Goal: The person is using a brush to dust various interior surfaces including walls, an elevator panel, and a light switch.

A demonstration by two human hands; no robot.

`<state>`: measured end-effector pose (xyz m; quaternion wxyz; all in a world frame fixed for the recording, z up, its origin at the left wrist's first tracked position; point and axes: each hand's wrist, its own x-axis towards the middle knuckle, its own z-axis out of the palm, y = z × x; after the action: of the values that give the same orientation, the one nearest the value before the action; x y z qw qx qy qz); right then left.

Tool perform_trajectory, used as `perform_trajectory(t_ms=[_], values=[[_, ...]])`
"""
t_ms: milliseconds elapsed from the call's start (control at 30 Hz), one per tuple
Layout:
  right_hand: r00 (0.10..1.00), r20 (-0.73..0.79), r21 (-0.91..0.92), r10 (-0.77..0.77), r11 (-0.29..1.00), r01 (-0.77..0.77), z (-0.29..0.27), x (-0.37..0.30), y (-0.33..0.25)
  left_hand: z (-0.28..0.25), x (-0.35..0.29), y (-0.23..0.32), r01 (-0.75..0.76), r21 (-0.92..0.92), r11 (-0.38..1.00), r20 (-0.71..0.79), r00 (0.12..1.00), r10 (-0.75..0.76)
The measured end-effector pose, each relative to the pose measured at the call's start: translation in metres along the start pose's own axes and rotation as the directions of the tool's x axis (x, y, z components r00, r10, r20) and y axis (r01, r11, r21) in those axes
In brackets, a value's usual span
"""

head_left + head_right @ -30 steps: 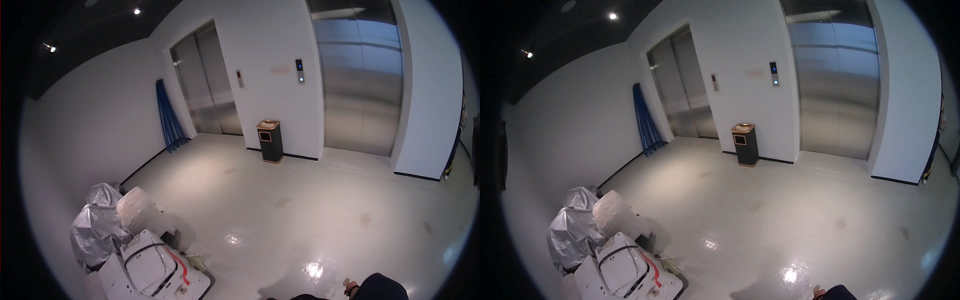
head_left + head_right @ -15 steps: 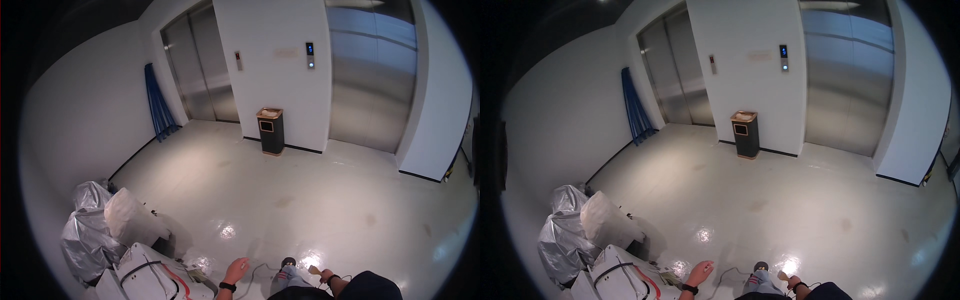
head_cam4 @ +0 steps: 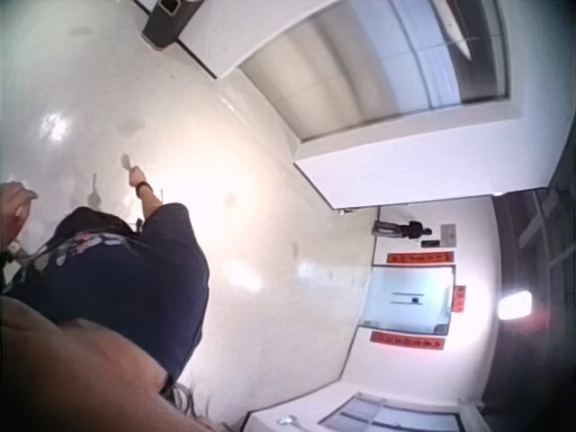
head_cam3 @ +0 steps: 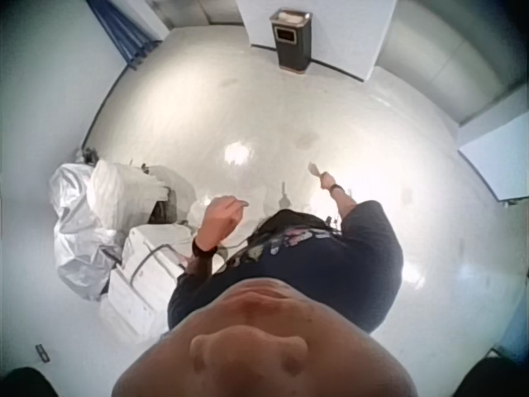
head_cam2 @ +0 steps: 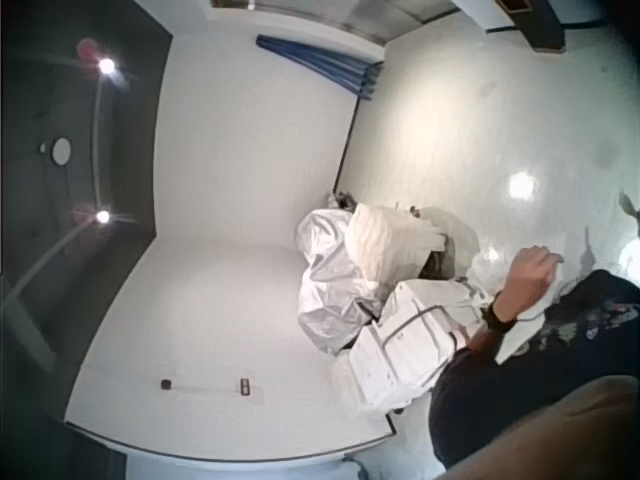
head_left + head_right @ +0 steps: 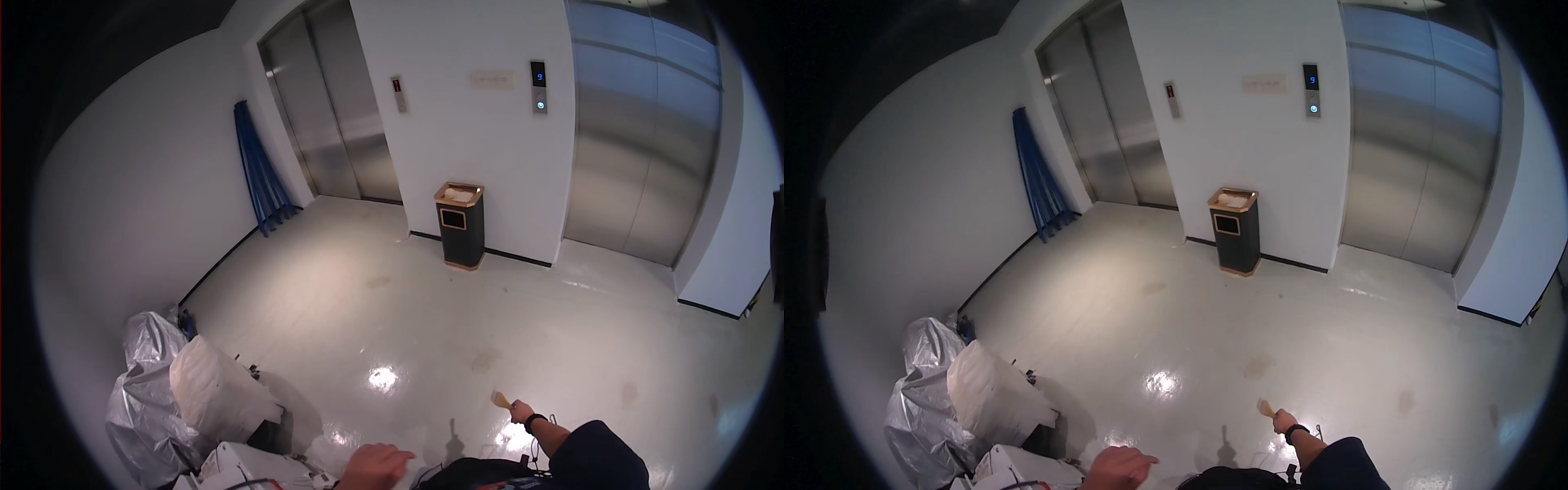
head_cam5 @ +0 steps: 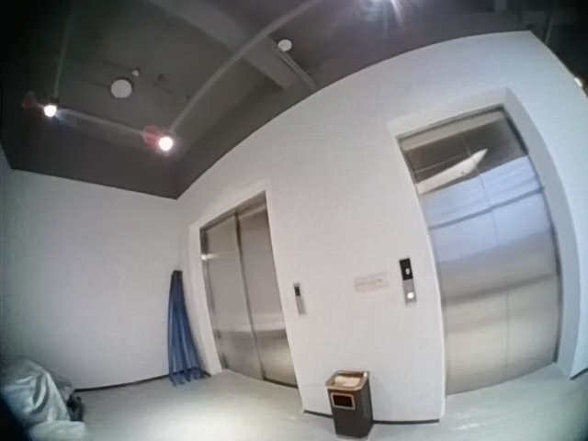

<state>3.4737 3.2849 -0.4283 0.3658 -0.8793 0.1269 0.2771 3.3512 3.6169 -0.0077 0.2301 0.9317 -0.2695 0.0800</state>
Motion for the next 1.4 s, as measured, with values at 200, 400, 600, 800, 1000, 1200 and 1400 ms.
perform_trajectory(t_ms=[200, 400, 600, 800, 1000, 1200, 1400], values=[[0.932, 0.349, -0.28, -0.096, 0.939, 0.202, 0.026, 0.078, -0.003, -0.047, 0.1, -0.047, -0.673, -0.225, 0.705, -0.057, 0.731, 0.68], [0.923, 0.334, -0.273, 0.189, 0.957, -0.098, 0.009, 0.105, -0.02, -0.069, 0.164, -0.152, -0.931, -0.305, 0.202, -0.443, 0.326, 0.835], [0.988, 0.135, -0.139, 0.08, 0.988, -0.061, 0.002, 0.149, -0.073, -0.092, 0.236, -0.224, -0.689, -0.688, -0.228, -0.553, 0.294, 0.779], [0.959, 0.148, 0.096, 0.243, 0.961, -0.259, -0.04, 0.197, -0.148, -0.1, 0.32, -0.289, -0.847, -0.526, 0.08, -0.427, 0.344, 0.836], [0.986, 0.116, -0.28, 0.121, 0.956, -0.085, -0.147, 0.289, -0.197, -0.081, 0.407, -0.355, -0.797, -0.581, 0.166, -0.415, 0.466, 0.782], [0.903, -0.311, -0.177, -0.297, 0.951, 0.252, -0.199, 0.414, -0.276, -0.05, 0.519, -0.412, -0.307, -0.663, 0.683, -0.243, 0.951, 0.192], [0.917, -0.214, 0.215, -0.338, 0.899, 0.382, -0.273, 0.451, -0.387, -0.027, 0.641, -0.444, -0.111, -0.581, 0.807, -0.04, 0.993, 0.108]])
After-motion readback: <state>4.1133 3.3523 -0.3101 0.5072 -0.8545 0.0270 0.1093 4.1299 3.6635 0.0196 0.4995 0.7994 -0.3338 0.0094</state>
